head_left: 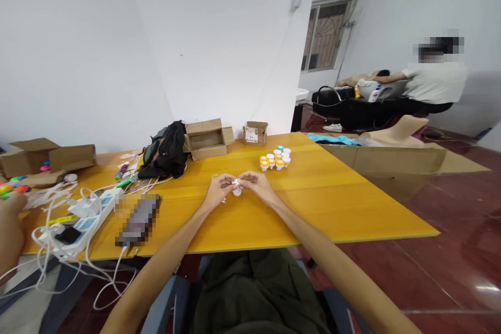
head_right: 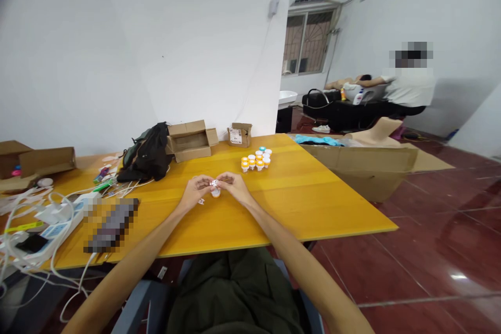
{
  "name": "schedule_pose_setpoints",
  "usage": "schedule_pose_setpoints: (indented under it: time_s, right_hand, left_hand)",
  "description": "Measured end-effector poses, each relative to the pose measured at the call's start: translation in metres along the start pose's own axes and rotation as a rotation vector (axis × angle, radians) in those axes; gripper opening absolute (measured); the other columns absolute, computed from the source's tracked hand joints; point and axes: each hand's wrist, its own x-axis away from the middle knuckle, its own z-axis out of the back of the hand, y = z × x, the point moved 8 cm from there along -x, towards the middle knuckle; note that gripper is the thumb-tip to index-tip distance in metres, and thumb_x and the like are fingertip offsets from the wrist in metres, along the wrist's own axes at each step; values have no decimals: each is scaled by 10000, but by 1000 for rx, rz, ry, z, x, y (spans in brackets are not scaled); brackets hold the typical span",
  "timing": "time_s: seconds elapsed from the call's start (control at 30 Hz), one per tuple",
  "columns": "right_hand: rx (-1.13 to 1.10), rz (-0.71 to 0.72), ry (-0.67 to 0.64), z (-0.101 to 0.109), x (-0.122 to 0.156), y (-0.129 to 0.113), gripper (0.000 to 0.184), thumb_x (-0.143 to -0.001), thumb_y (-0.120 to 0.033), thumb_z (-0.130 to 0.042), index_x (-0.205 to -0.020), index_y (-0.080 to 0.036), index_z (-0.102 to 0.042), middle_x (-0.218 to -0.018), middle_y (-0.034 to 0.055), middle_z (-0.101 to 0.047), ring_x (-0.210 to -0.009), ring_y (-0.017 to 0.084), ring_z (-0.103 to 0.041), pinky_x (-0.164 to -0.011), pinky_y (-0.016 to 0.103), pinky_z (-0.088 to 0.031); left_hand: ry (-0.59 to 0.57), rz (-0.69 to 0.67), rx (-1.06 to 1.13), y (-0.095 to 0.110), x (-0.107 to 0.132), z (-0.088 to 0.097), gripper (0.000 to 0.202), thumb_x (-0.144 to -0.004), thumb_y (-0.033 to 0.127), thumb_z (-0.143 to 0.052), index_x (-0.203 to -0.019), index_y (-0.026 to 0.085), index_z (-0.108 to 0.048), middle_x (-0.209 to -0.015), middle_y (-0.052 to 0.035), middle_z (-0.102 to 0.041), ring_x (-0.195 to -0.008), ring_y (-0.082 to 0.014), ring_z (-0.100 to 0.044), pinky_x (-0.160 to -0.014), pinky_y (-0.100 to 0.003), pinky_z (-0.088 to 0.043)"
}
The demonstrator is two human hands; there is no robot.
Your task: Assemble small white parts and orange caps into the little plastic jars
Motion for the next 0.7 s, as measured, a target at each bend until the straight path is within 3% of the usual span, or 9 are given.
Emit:
schedule_pose_setpoints:
  time_s: [0.4,0.7]
  right_hand:
    - [54,49,14,2,-1,-2,331,-619,-492,-807,-780,-220,-712,-800,23,-721,-768,197,-671,-761,341,-557]
    - [101,80,-12,-2,1,-7,286,-669,-467,-775,-800,-218,-721,-809,31,-739,-779,204,-682,-780,352,-555]
  left_hand:
    - [17,-14,-22,1,0,2,308,-642,410,-812,-814,175,-712,-810,-50,-743,-755,-187,-695,-760,-318,-570]
    - [31,-15,-25,3,1,2,244,-645,349,-808,-783,174,-710,-773,-37,-732,-755,-180,-693,-765,-303,-569]
